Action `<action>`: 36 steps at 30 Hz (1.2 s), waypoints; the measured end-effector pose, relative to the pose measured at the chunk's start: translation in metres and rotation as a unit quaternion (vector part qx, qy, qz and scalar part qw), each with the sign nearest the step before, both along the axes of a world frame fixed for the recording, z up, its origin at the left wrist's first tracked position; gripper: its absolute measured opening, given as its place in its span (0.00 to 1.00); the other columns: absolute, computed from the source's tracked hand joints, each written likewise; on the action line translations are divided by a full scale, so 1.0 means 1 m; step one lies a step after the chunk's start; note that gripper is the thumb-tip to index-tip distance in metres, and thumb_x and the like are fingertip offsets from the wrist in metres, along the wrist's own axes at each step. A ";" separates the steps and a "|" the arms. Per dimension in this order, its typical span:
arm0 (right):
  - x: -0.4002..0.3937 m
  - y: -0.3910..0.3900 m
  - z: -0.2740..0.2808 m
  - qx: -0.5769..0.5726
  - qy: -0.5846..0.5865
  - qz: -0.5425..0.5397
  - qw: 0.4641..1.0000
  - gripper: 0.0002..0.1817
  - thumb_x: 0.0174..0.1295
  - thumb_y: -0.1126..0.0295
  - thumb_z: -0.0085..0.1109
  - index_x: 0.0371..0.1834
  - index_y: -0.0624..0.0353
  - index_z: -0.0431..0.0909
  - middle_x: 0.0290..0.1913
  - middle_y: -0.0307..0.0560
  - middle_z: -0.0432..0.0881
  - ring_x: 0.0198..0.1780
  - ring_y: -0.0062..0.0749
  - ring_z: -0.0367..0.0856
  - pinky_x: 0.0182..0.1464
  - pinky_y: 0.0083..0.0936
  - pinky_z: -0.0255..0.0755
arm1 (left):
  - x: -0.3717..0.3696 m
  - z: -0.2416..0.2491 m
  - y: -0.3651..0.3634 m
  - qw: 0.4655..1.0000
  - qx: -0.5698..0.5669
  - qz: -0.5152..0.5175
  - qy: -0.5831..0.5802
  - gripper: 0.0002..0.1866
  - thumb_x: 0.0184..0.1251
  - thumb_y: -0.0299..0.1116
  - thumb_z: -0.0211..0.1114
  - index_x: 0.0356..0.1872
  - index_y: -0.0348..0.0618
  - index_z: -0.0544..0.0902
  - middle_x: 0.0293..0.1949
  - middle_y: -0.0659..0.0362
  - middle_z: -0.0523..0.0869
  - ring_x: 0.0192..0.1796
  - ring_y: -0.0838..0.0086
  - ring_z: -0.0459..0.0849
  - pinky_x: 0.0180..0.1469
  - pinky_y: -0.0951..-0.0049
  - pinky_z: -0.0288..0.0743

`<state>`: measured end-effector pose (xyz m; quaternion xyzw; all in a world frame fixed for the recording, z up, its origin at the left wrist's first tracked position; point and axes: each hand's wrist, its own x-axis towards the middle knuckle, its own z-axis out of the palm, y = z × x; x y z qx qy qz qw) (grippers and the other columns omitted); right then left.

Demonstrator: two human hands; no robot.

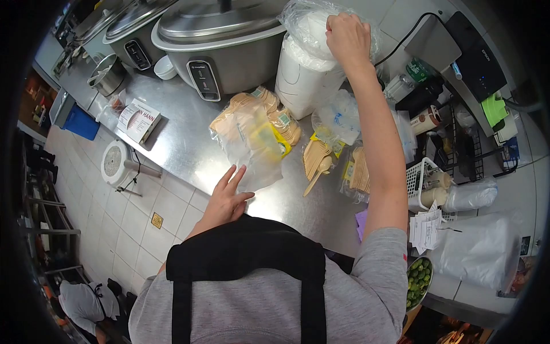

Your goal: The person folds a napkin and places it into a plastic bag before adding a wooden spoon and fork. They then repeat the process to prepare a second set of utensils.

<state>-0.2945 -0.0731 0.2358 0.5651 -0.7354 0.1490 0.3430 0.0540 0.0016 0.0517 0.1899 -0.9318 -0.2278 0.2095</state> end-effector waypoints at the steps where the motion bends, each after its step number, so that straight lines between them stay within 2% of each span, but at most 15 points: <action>1: -0.001 0.000 -0.001 0.000 0.000 -0.001 1.000 0.03 0.46 0.70 0.59 0.24 0.56 0.78 0.31 0.42 0.79 0.41 0.37 0.74 0.43 0.36 0.64 | 0.000 0.001 0.000 1.000 0.002 0.005 0.008 0.13 0.42 0.23 0.61 0.33 0.46 0.83 0.62 0.47 0.62 0.65 0.51 0.58 0.59 0.57 0.61; 3: -0.002 0.000 -0.002 0.031 -0.009 -0.010 0.999 0.05 0.46 0.70 0.59 0.24 0.58 0.76 0.31 0.44 0.78 0.41 0.39 0.74 0.42 0.37 0.64 | -0.002 0.005 0.000 1.000 0.005 0.009 0.016 0.13 0.42 0.22 0.61 0.33 0.45 0.83 0.62 0.48 0.63 0.64 0.50 0.58 0.59 0.57 0.61; 6: -0.002 -0.001 -0.005 0.001 -0.012 -0.014 1.000 0.04 0.46 0.69 0.60 0.25 0.56 0.77 0.32 0.42 0.78 0.42 0.35 0.74 0.43 0.36 0.63 | -0.003 0.007 -0.001 0.999 0.013 0.016 0.034 0.13 0.41 0.21 0.61 0.33 0.45 0.83 0.62 0.48 0.63 0.64 0.51 0.59 0.60 0.58 0.61; 22: 0.000 -0.003 -0.009 0.010 -0.006 -0.015 1.000 0.04 0.47 0.70 0.57 0.26 0.56 0.75 0.32 0.43 0.78 0.41 0.37 0.75 0.42 0.35 0.64 | 0.001 0.009 -0.003 0.998 0.033 0.022 0.058 0.14 0.42 0.21 0.61 0.34 0.44 0.81 0.61 0.47 0.64 0.64 0.50 0.59 0.60 0.59 0.60; 25: -0.007 0.000 -0.008 -0.021 0.033 0.021 0.999 0.04 0.48 0.70 0.56 0.27 0.55 0.75 0.31 0.45 0.77 0.36 0.38 0.76 0.39 0.35 0.65 | 0.004 0.009 -0.004 0.996 0.053 0.029 0.061 0.14 0.43 0.22 0.61 0.36 0.44 0.81 0.61 0.48 0.64 0.64 0.51 0.59 0.60 0.59 0.60; 27: -0.012 0.011 0.008 -0.146 -0.160 0.072 0.973 0.01 0.49 0.73 0.55 0.25 0.57 0.75 0.32 0.42 0.78 0.31 0.34 0.77 0.35 0.32 0.68 | 0.006 0.013 -0.006 0.995 0.060 0.036 0.065 0.14 0.44 0.22 0.62 0.36 0.45 0.80 0.61 0.49 0.64 0.63 0.52 0.60 0.60 0.60 0.60; 28: -0.012 0.016 0.012 -0.146 -0.160 0.073 0.973 0.01 0.49 0.73 0.55 0.25 0.57 0.75 0.32 0.42 0.78 0.31 0.34 0.77 0.35 0.32 0.68 | 0.006 0.015 -0.007 0.994 0.067 0.042 0.070 0.14 0.45 0.23 0.62 0.37 0.45 0.80 0.61 0.49 0.64 0.63 0.52 0.60 0.60 0.60 0.60; 29: -0.009 0.024 0.016 -0.244 -0.215 0.125 0.937 0.03 0.48 0.74 0.57 0.27 0.59 0.74 0.31 0.41 0.77 0.29 0.30 0.76 0.32 0.27 0.69 | 0.007 0.017 -0.008 0.994 0.067 0.042 0.070 0.14 0.45 0.23 0.62 0.37 0.45 0.80 0.61 0.49 0.64 0.63 0.52 0.60 0.60 0.60 0.60; 30: -0.006 0.033 0.018 -0.338 -0.266 0.176 0.885 0.06 0.47 0.76 0.58 0.29 0.60 0.74 0.31 0.41 0.77 0.27 0.26 0.75 0.30 0.22 0.69 | 0.007 0.020 -0.010 0.991 0.095 0.041 0.084 0.16 0.46 0.23 0.62 0.40 0.45 0.79 0.61 0.50 0.64 0.64 0.54 0.60 0.60 0.61 0.60; 31: 0.007 0.043 0.018 -0.338 -0.266 0.176 0.886 0.06 0.47 0.76 0.58 0.29 0.60 0.74 0.31 0.41 0.77 0.27 0.26 0.75 0.30 0.22 0.69 | 0.006 0.023 -0.012 0.987 0.124 0.040 0.099 0.17 0.47 0.24 0.62 0.42 0.45 0.79 0.61 0.50 0.64 0.64 0.55 0.60 0.60 0.62 0.60; 32: 0.029 0.052 0.014 -0.369 -0.261 0.250 0.856 0.10 0.48 0.80 0.57 0.35 0.63 0.71 0.31 0.41 0.76 0.29 0.22 0.73 0.31 0.18 0.68 | 0.005 0.027 -0.013 0.986 0.125 0.039 0.099 0.17 0.47 0.24 0.62 0.42 0.45 0.79 0.61 0.50 0.64 0.64 0.55 0.60 0.60 0.62 0.60; 33: 0.052 0.062 0.009 -0.397 -0.256 0.322 0.821 0.15 0.48 0.83 0.57 0.40 0.66 0.69 0.31 0.41 0.75 0.31 0.17 0.72 0.31 0.13 0.67 | 0.002 0.034 -0.015 0.963 0.233 0.024 0.135 0.21 0.49 0.24 0.62 0.49 0.45 0.74 0.62 0.51 0.63 0.64 0.57 0.60 0.60 0.64 0.60; 34: 0.070 0.073 -0.004 -0.352 -0.200 0.319 0.857 0.19 0.47 0.84 0.58 0.44 0.65 0.67 0.33 0.43 0.75 0.31 0.19 0.72 0.31 0.14 0.67 | 0.000 0.040 -0.016 0.926 0.338 0.010 0.168 0.26 0.50 0.25 0.62 0.55 0.46 0.70 0.63 0.52 0.62 0.65 0.59 0.60 0.60 0.66 0.60; 35: 0.088 0.081 -0.022 -0.304 -0.144 0.315 0.887 0.23 0.45 0.85 0.59 0.47 0.65 0.65 0.35 0.45 0.75 0.31 0.20 0.73 0.31 0.16 0.68 | -0.005 0.046 -0.015 0.926 0.338 0.011 0.166 0.26 0.50 0.25 0.62 0.55 0.46 0.70 0.63 0.52 0.62 0.65 0.59 0.60 0.60 0.66 0.60; 36: 0.106 0.087 -0.044 -0.255 -0.116 0.363 0.889 0.24 0.44 0.85 0.60 0.46 0.64 0.65 0.38 0.46 0.74 0.29 0.22 0.72 0.31 0.18 0.68 | -0.010 0.052 -0.014 0.849 0.470 -0.034 0.240 0.31 0.52 0.27 0.63 0.59 0.46 0.63 0.63 0.52 0.61 0.65 0.61 0.60 0.60 0.66 0.60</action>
